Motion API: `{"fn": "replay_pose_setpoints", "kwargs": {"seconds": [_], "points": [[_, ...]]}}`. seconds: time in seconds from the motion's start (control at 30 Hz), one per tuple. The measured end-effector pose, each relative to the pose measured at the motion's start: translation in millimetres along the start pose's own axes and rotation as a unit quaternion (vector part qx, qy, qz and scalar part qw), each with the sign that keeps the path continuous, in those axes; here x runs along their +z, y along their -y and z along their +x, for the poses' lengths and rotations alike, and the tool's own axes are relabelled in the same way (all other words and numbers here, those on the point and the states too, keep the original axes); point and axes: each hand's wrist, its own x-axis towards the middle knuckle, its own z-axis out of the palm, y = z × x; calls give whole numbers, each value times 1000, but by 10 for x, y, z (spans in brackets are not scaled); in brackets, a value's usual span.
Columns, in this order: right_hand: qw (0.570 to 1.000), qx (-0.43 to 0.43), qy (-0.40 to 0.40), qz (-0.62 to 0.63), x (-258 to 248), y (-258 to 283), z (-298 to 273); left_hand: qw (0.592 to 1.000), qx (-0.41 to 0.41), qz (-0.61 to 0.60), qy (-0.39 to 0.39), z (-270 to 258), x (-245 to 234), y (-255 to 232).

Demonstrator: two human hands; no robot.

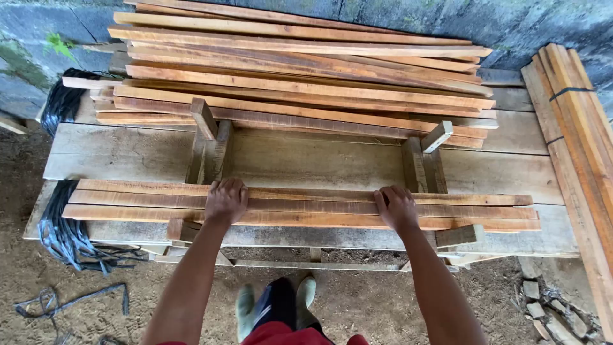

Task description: Bundling several wood slats together using black rubber ties and securing them with knots.

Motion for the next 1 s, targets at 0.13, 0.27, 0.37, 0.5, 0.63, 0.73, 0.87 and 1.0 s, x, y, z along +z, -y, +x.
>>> {"fn": "replay_pose_setpoints", "kwargs": {"seconds": [0.13, 0.27, 0.37, 0.5, 0.63, 0.73, 0.87, 1.0], "points": [[1000, 17, -11, -17, 106, 91, -18, 1000, 8, -2, -16, -56, 174, 18], [996, 43, -46, -62, 238, 387, 73, 995, -24, -24, 99, 72, 196, 48], [997, 48, -45, -47, 287, 923, 168, 944, -47, -50, 324, 240, 75, 120], [999, 29, -37, -20, 411, 1812, 341, 894, 40, -96, 435, 375, 32, 377], [998, 28, -49, -7, 696, 2579, 495, 883, 49, -113, 453, 442, -372, 832], [998, 0, -54, -13, 882, 3127, 615, 889, 7, -179, 421, 316, -439, 1445], [998, -15, -48, -25, 1030, 3807, 682, 926, 3, -54, 373, -70, -645, 2300], [999, -11, 5, -31, 1072, 4176, 823, 994, 33, -53, 87, -413, -581, 2924]]}}
